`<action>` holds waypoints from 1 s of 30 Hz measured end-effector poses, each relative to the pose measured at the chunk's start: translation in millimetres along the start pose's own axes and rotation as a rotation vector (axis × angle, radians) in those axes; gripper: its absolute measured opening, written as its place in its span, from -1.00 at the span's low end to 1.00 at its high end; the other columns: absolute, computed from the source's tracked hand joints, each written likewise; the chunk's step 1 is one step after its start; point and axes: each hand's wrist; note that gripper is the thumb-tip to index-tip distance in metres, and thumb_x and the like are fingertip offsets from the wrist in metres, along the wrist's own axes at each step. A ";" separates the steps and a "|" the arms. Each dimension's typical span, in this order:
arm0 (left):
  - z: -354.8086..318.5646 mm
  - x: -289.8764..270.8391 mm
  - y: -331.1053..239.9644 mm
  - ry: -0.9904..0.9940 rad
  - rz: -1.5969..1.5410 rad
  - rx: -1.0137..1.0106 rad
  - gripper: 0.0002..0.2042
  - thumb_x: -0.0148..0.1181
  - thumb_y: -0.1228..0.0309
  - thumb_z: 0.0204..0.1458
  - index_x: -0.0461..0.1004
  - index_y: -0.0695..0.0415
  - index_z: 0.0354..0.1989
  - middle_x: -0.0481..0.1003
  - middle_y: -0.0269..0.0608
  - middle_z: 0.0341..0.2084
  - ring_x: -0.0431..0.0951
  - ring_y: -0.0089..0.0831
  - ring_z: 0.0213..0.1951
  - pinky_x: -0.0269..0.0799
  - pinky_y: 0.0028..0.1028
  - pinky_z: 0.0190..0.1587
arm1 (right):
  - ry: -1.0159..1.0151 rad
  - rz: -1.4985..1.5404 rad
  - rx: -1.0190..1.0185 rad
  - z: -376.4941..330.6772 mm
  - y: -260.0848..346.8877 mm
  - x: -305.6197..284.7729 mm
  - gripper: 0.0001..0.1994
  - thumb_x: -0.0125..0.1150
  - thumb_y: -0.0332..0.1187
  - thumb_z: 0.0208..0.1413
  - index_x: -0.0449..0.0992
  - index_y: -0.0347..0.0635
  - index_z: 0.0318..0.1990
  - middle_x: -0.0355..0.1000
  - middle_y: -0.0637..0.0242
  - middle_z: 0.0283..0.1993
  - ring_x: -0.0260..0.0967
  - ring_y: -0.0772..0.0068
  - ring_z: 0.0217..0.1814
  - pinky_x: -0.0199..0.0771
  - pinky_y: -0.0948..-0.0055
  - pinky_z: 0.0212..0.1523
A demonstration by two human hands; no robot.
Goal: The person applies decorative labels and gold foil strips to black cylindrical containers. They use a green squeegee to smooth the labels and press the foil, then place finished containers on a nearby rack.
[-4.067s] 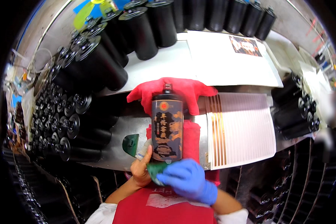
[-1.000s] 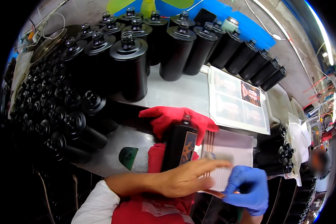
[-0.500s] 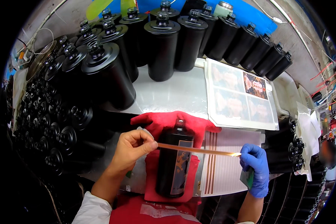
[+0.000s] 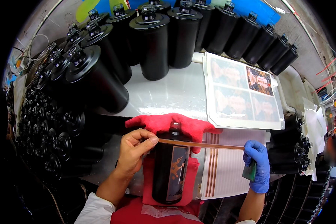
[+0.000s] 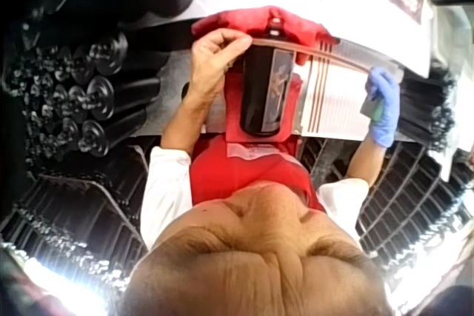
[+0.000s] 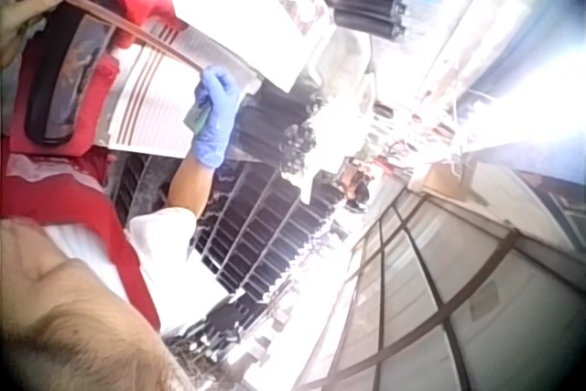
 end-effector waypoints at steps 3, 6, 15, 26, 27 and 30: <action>0.2 0.9 0.3 -0.003 0.011 0.013 -0.92 0.23 0.58 -0.04 0.51 0.27 -0.36 0.49 -0.34 -0.47 0.44 -0.69 -0.41 0.36 -0.69 -0.32 | -0.020 0.005 -0.005 0.6 -1.0 0.9 -0.88 0.16 -0.39 -0.07 0.40 -0.23 -0.45 0.17 0.49 -0.63 0.05 0.73 -0.66 0.03 0.72 -0.64; 0.0 7.1 -1.3 -0.056 0.024 0.015 -0.93 0.24 0.59 -0.08 0.50 0.22 -0.41 0.47 -0.39 -0.52 0.35 -0.75 -0.50 0.22 -0.74 -0.44 | -0.010 0.015 0.005 1.3 -6.9 -9.1 -0.84 0.15 -0.38 -0.06 0.41 -0.27 -0.37 0.19 0.46 -0.59 0.07 0.72 -0.65 0.08 0.75 -0.64; -0.1 7.6 5.1 -0.099 0.046 0.057 -0.94 0.24 0.58 -0.06 0.50 0.25 -0.40 0.46 -0.41 -0.50 0.38 -0.76 -0.48 0.26 -0.76 -0.42 | -0.028 0.108 -0.049 4.2 -8.8 -10.0 -0.83 0.15 -0.39 -0.05 0.40 -0.30 -0.34 0.22 0.44 -0.52 0.05 0.72 -0.65 0.07 0.74 -0.65; -0.3 7.5 10.8 -0.108 0.026 0.040 -0.87 0.22 0.62 -0.06 0.41 0.17 -0.37 0.42 -0.43 -0.48 0.34 -0.76 -0.44 0.23 -0.74 -0.37 | -0.064 0.077 -0.022 9.3 -15.5 -6.0 -0.89 0.16 -0.41 -0.07 0.40 -0.24 -0.45 0.16 0.49 -0.63 0.04 0.73 -0.67 0.03 0.71 -0.65; -0.9 7.9 13.3 -0.105 -0.038 0.038 -0.86 0.21 0.62 -0.06 0.40 0.16 -0.35 0.42 -0.43 -0.47 0.35 -0.75 -0.43 0.24 -0.74 -0.36 | -0.057 0.077 -0.022 10.1 -15.8 -5.0 -0.89 0.16 -0.41 -0.06 0.40 -0.24 -0.44 0.17 0.49 -0.63 0.05 0.73 -0.67 0.04 0.71 -0.65; -2.7 17.0 11.9 -0.177 -0.250 0.006 -0.83 0.24 0.58 -0.05 0.36 0.16 -0.33 0.36 -0.47 -0.49 0.31 -0.77 -0.45 0.20 -0.76 -0.40 | -0.049 0.077 -0.009 12.5 -18.8 -3.8 -0.89 0.15 -0.41 -0.05 0.40 -0.25 -0.44 0.17 0.48 -0.63 0.05 0.71 -0.66 0.05 0.71 -0.64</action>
Point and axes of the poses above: each hand's wrist, its own z-axis towards the middle knuckle, its own x-axis out of the palm, y = z × x
